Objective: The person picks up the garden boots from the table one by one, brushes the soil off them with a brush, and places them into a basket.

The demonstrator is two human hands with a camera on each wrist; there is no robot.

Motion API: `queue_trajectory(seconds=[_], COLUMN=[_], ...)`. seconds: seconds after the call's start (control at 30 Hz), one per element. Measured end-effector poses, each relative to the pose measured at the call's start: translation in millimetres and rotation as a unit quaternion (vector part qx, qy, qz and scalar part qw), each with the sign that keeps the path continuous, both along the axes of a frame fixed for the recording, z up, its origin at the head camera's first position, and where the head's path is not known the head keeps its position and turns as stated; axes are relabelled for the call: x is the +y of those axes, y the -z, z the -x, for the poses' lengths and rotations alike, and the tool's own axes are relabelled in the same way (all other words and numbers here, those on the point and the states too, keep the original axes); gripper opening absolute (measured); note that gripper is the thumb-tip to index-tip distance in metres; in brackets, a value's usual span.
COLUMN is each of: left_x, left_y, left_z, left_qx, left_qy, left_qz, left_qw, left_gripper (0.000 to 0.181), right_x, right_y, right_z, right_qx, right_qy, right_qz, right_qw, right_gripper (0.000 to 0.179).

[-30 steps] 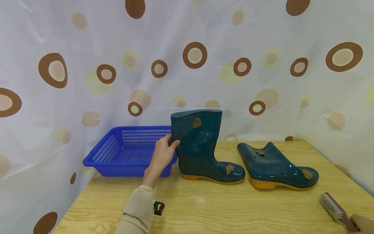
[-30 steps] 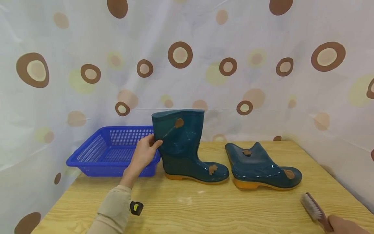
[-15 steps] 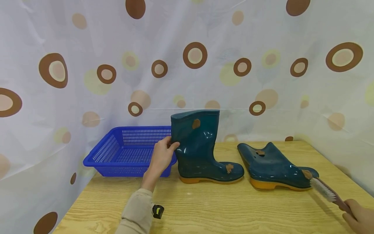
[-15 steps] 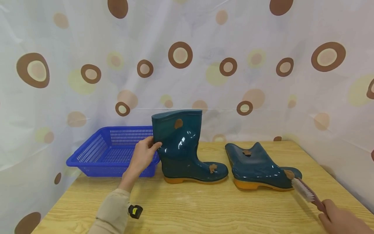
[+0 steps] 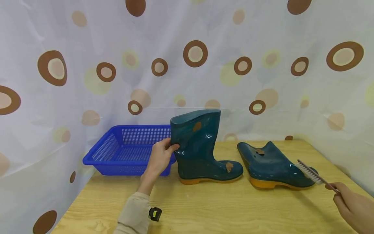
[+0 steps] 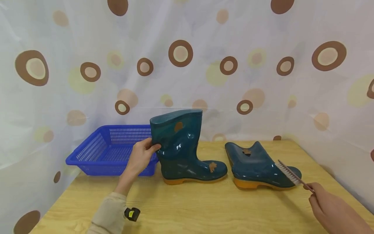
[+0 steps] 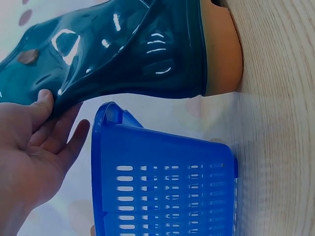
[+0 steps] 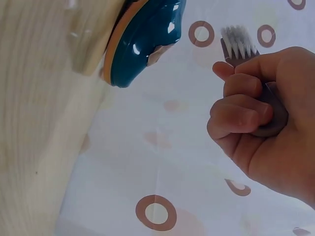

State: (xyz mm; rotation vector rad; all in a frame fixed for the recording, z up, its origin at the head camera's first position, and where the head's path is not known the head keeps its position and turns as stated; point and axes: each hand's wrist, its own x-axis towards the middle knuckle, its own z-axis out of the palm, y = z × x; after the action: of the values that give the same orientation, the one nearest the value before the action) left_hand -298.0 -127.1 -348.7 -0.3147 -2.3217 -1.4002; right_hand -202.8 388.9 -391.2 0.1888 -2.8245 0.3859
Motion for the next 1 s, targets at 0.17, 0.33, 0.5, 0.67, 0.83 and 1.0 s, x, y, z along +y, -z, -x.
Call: queue_trajectory(seconds=[0.17, 0.33, 0.5, 0.67, 0.83, 1.0], left_x=[-1.0, -2.0, -2.1, -2.3, -2.1, -1.7], left_y=[-2.8, -1.1, -0.2, 0.5, 0.3, -0.3], left_z=[-0.9, -2.3, -3.7, -4.5, -5.2, -5.3], left_qx=[-0.001, -0.002, -0.002, -0.006, -0.005, -0.003], left_qy=[0.004, 0.014, 0.022, 0.024, 0.023, 0.021], left_qz=[0.001, 0.004, -0.005, -0.008, -0.006, -0.002], left_qw=[1.0000, 0.9999, 0.9997, 0.9997, 0.9997, 0.9998], left_gripper=[0.020, 0.020, 0.020, 0.021, 0.021, 0.021], right_x=[-4.9, -11.4, -24.7, -42.2, -57.4, -70.6], right_y=[-14.9, -26.6, -39.7, -48.2, -55.3, -60.7], right_z=[7.8, 9.9, 10.3, 11.9, 12.6, 14.2], right_qx=[-0.034, -0.057, -0.052, -0.019, 0.019, 0.063], right_qy=[-0.012, -0.020, -0.033, -0.051, -0.070, -0.085], right_qz=[-0.005, -0.013, -0.011, -0.003, -0.001, -0.020], right_qw=[0.9993, 0.9981, 0.9981, 0.9985, 0.9974, 0.9942], right_gripper=[0.037, 0.049, 0.049, 0.045, 0.042, 0.037])
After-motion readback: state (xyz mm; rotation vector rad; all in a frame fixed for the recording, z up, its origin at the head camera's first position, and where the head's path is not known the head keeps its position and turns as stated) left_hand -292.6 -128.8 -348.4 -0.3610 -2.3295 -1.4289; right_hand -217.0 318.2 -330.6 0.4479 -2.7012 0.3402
